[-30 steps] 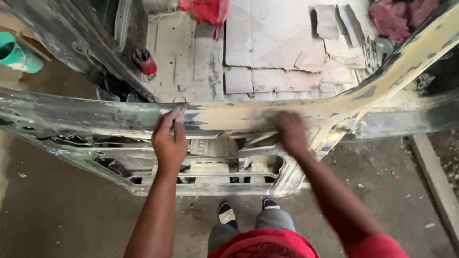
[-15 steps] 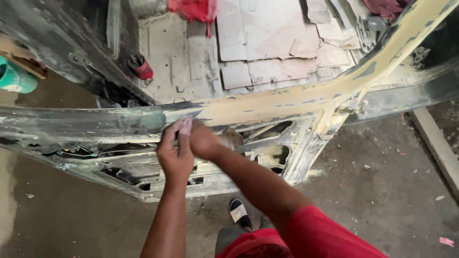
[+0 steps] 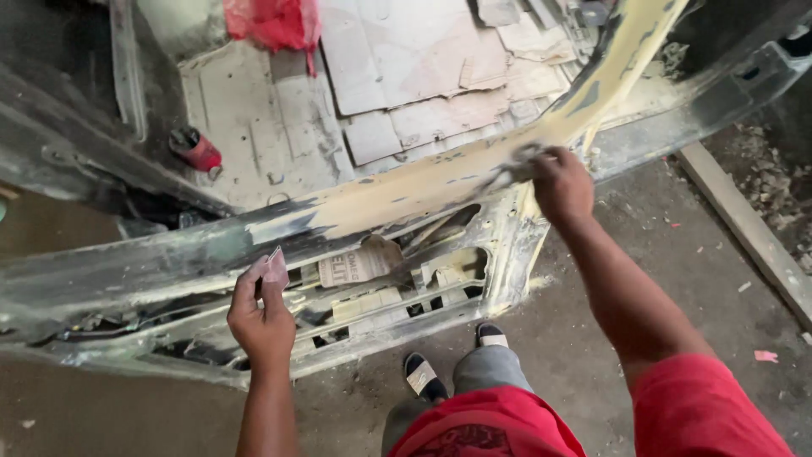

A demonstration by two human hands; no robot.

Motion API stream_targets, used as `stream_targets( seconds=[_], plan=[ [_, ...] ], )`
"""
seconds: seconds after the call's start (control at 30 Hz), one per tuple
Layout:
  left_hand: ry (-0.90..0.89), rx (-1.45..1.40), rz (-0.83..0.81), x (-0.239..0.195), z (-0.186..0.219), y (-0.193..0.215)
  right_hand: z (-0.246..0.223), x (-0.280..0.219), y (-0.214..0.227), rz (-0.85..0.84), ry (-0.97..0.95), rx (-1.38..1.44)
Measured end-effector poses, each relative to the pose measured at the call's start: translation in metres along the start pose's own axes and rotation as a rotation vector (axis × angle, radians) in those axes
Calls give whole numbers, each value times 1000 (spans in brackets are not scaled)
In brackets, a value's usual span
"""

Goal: The person sands the surface of a car door frame using a sanding block. They work on the horizontal beam and the vertical edge of the frame, smoothing the surface with repetitive hand motions.

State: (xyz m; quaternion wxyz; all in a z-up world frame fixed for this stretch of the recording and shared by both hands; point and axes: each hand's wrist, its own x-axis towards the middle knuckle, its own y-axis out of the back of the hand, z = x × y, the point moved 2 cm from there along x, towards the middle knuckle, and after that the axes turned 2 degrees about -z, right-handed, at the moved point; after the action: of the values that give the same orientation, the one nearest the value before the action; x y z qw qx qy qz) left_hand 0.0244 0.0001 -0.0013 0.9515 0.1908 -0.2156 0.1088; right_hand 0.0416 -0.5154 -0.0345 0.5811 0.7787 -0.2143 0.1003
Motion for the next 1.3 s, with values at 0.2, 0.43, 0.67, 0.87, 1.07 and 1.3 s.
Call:
stream_targets(
  seconds=[0.2, 0.43, 0.67, 0.87, 1.07, 1.3],
  plan=[
    [39, -154, -25, 4, 12, -16, 17, -35, -123, 442, -402, 409],
    [31, -158, -102, 15, 16, -39, -165, -72, -216, 225, -681, 1100],
    [92, -173, -166, 2, -9, -49, 19, -37, -150, 375, -988, 1074],
    [107, -114, -206, 0, 3, -66, -62, -58, -194, 293, -1050, 746],
    [128, -259, -277, 3, 1, -84, -202, -99, -167, -358, -455, 1350],
    [533, -651, -482, -9, -13, -143, -204, -92, -41, -654, -342, 1527]
  ],
)
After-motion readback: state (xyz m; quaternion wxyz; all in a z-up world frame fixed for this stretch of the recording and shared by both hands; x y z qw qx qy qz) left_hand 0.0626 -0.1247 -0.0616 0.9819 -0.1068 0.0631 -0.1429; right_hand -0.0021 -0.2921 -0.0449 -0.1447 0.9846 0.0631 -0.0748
